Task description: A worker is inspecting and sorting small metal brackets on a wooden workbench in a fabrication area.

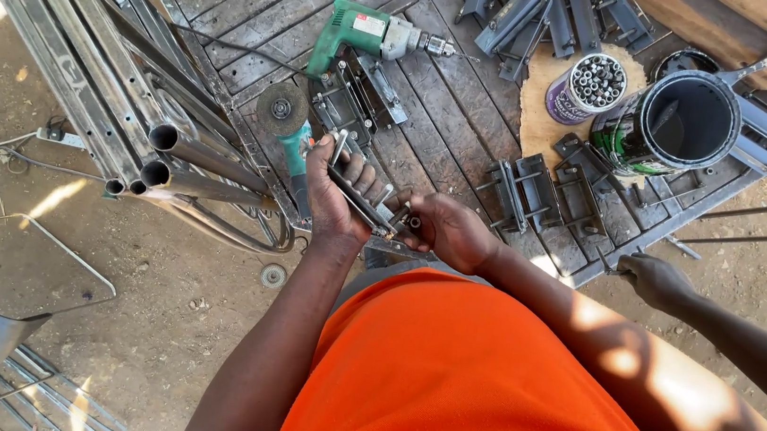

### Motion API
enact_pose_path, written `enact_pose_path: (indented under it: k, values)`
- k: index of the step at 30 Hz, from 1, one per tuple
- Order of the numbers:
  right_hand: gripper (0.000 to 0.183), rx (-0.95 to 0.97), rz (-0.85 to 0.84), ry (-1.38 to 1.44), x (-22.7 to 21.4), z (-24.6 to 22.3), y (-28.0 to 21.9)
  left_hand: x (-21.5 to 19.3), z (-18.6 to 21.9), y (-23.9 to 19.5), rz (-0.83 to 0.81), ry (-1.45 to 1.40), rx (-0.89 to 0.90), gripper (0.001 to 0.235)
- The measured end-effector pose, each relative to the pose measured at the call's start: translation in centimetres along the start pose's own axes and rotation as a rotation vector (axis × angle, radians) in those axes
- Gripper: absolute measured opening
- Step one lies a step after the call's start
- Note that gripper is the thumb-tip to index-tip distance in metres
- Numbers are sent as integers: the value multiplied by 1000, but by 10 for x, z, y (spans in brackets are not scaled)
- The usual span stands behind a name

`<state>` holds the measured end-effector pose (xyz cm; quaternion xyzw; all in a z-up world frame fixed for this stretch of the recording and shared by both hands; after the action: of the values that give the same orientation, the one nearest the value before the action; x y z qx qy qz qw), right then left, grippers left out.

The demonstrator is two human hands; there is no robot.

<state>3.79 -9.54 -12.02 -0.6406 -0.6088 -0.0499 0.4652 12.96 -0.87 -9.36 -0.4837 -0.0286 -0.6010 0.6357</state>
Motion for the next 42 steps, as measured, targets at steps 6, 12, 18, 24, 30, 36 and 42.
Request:
enact_pose_path:
  k: [6, 12, 18, 24, 30, 36, 42]
  values:
    - [36, -42, 5, -52, -5, -4, -4, 3, -1, 2, -28, -20, -4, 29]
    - [20, -119, 38, -158, -16, -8, 8, -1, -15, 13, -54, 36, 9, 28]
    - [34, -87, 0, -108, -13, -6, -1, 6, -16, 8, -70, 23, -19, 27]
    - [26, -152, -21, -195, -28, -2, 10, 7, -24, 8, -73, 47, -32, 26]
    - [31, -147, -2, -165, -6, -18, -14, 7, -29, 13, -74, 38, -79, 24]
    - [31, -156, 4, -161, -22, -12, -14, 8, -41, 14, -97, 22, -116, 23]
    - [24, -207, 72, -180, -42, 1, -2, 2, -52, 20, -105, 42, -152, 25]
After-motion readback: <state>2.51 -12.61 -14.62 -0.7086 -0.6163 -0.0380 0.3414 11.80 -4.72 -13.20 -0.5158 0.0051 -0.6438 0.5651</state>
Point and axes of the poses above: each hand's wrist, its own y-axis towards the middle knuckle, its own x-axis out of the palm, z = x × y, the point moved 10 cm from there along y, towards the middle knuckle, and after that the axes turned 7 degrees about z, right-handed, at the moved point
